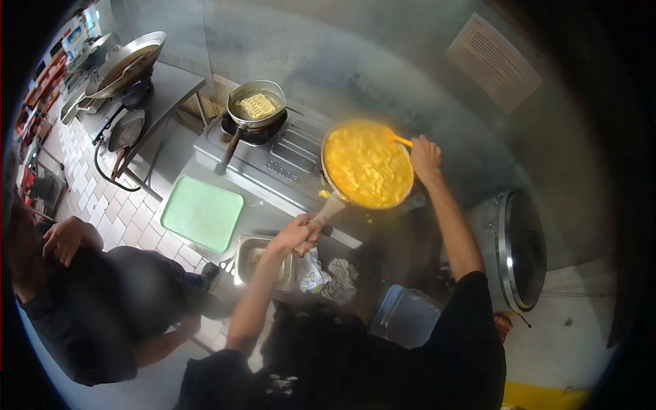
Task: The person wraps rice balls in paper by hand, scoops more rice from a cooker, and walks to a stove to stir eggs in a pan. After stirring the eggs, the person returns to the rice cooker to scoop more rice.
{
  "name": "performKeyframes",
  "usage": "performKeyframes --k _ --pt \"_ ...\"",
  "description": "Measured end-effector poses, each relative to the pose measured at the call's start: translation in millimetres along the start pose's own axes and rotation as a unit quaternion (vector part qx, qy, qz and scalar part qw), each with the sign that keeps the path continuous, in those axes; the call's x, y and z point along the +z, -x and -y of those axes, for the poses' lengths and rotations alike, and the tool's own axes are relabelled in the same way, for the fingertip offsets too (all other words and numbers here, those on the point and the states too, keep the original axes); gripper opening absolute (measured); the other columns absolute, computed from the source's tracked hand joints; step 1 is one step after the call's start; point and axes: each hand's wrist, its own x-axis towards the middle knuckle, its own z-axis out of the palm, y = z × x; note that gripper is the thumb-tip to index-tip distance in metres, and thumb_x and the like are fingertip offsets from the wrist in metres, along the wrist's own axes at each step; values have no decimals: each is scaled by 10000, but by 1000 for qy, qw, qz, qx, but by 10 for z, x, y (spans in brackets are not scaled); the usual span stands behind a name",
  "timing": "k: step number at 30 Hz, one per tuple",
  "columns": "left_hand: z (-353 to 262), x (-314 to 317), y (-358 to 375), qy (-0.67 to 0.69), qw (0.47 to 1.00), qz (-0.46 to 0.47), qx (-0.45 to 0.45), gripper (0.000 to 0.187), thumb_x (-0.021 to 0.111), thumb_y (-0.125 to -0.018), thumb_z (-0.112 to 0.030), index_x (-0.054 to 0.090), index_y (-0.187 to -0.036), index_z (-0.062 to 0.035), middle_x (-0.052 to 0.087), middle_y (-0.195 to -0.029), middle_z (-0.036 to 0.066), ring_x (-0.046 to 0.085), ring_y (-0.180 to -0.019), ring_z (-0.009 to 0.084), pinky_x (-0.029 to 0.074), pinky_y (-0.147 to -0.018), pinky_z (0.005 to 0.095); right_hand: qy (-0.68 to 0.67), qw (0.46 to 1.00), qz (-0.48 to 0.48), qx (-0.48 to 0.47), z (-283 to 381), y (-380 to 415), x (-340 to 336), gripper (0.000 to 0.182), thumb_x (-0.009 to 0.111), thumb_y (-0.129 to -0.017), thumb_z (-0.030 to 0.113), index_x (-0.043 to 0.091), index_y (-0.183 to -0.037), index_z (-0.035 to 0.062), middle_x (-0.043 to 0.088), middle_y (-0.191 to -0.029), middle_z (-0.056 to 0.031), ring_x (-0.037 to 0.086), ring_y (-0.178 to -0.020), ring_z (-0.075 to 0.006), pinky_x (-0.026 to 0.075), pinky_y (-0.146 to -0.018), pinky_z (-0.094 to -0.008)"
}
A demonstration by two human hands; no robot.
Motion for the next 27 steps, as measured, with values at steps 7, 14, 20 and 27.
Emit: performKeyframes --k 7,14,20,27 --pt "-86 92 73 -3 1000 -10 -8 372 496 -1001 -274 440 -1327 -104 398 -626 -39 303 -386 25 260 -322 184 -80 995 60 -15 94 -338 -35 161 559 -896 120 640 -1035 109 588 -999 -132 610 -940 -368 473 -789 -483" --pt "-131 -24 70 -7 1000 0 -21 423 475 -998 -254 412 -1375 -72 408 -648 -14 328 -385 42 296 -315 201 -85 989 26 -122 95 -772 169 168 548 -912 104 619 -1062 133 567 -1025 -105 566 -995 -335 404 -851 -496" --pt "-114 -44 66 -2 1000 -2 -21 430 478 -997 -263 419 -1381 -78 412 -654 -15 325 -388 35 295 -318 196 -55 967 26 -247 492 -1061 -15 178 560 -879 81 613 -1033 153 556 -1000 -67 540 -1017 -270 375 -873 -461" --pt "-89 -40 53 -5 1000 -14 -12 348 486 -1007 -263 462 -1292 -64 401 -625 -31 298 -380 30 278 -329 187 144 870 24 -471 1069 -1263 -191 207 561 -867 190 648 -1047 243 562 -1028 -50 540 -1048 -251 380 -941 -517"
